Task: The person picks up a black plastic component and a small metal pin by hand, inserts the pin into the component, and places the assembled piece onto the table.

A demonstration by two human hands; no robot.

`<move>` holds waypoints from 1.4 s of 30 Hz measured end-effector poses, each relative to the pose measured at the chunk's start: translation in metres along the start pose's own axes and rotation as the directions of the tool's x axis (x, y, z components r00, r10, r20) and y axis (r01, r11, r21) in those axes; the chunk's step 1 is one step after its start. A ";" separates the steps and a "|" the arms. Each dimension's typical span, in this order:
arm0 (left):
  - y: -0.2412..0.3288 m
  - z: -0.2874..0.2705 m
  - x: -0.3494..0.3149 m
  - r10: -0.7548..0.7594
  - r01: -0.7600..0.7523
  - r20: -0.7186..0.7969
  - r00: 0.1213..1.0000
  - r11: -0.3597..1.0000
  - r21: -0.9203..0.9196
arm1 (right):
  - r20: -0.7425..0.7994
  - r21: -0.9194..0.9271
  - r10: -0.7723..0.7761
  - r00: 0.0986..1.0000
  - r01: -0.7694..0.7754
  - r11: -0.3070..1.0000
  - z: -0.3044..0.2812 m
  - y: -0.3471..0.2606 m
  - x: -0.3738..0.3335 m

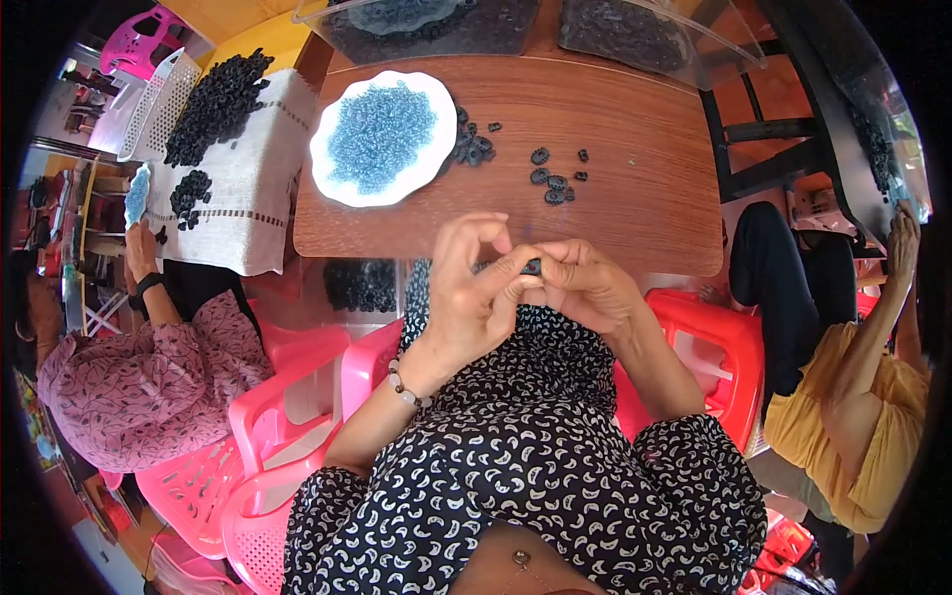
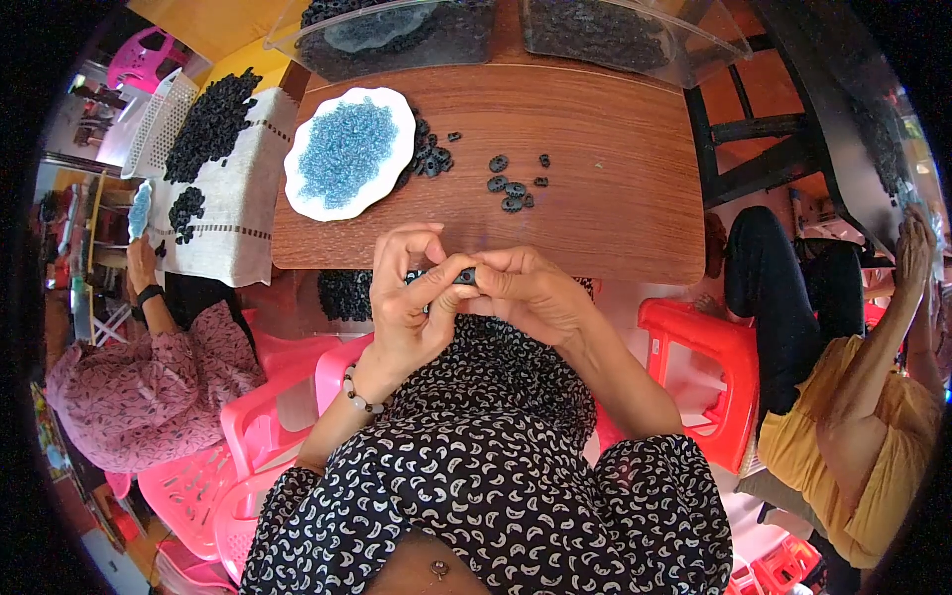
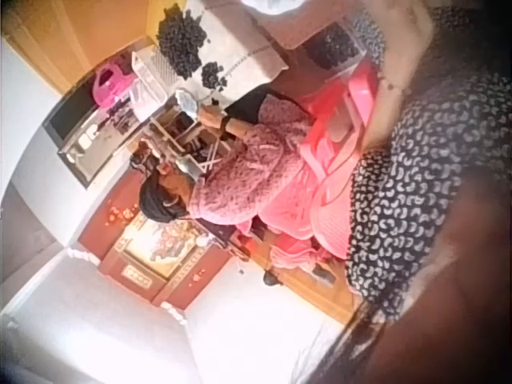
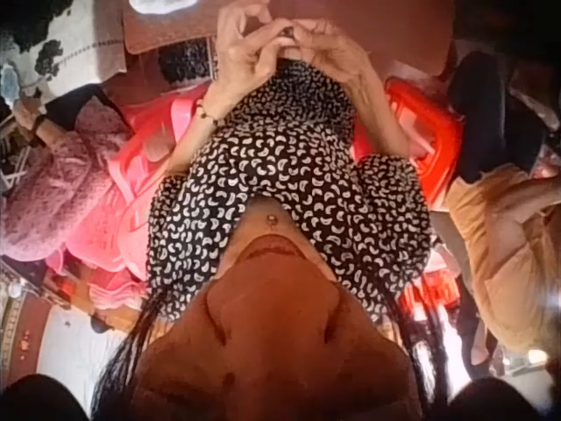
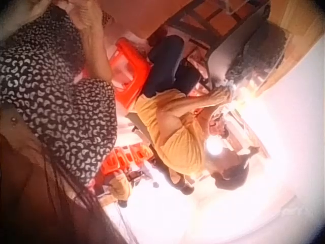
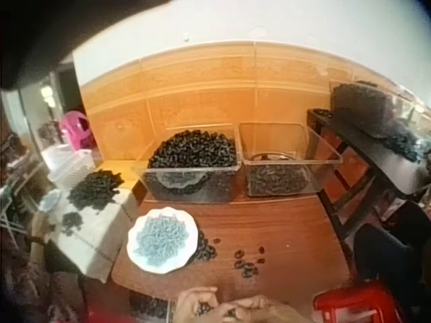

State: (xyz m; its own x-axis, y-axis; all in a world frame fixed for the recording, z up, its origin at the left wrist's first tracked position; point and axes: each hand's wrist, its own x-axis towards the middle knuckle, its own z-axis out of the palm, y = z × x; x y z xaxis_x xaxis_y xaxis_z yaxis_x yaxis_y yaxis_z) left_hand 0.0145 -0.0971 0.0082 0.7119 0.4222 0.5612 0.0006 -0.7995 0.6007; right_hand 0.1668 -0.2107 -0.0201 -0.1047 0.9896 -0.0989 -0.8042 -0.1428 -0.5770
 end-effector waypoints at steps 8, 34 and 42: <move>-0.008 0.003 0.003 -0.084 0.080 -0.083 0.993 0.996 -0.040 | -0.176 -0.037 -0.019 0.984 0.012 0.999 0.004 -0.014 0.001; -0.072 0.021 0.001 -0.405 0.349 -0.116 0.907 0.877 -0.331 | -0.222 -0.842 -0.588 0.778 0.151 0.517 0.013 -0.089 0.048; -0.069 0.020 0.006 -0.418 0.382 -0.091 0.904 0.885 -0.268 | 0.234 -0.938 -0.921 0.311 -0.177 -0.298 -0.027 -0.258 0.090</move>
State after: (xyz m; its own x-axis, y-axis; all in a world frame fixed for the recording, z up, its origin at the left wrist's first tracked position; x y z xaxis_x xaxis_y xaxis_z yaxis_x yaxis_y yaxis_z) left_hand 0.0326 -0.0473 -0.0412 0.5797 0.7543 0.3081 0.0842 -0.4316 0.8981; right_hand 0.3804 -0.0856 0.0984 0.5716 0.4435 0.6904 0.8068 -0.1505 -0.5713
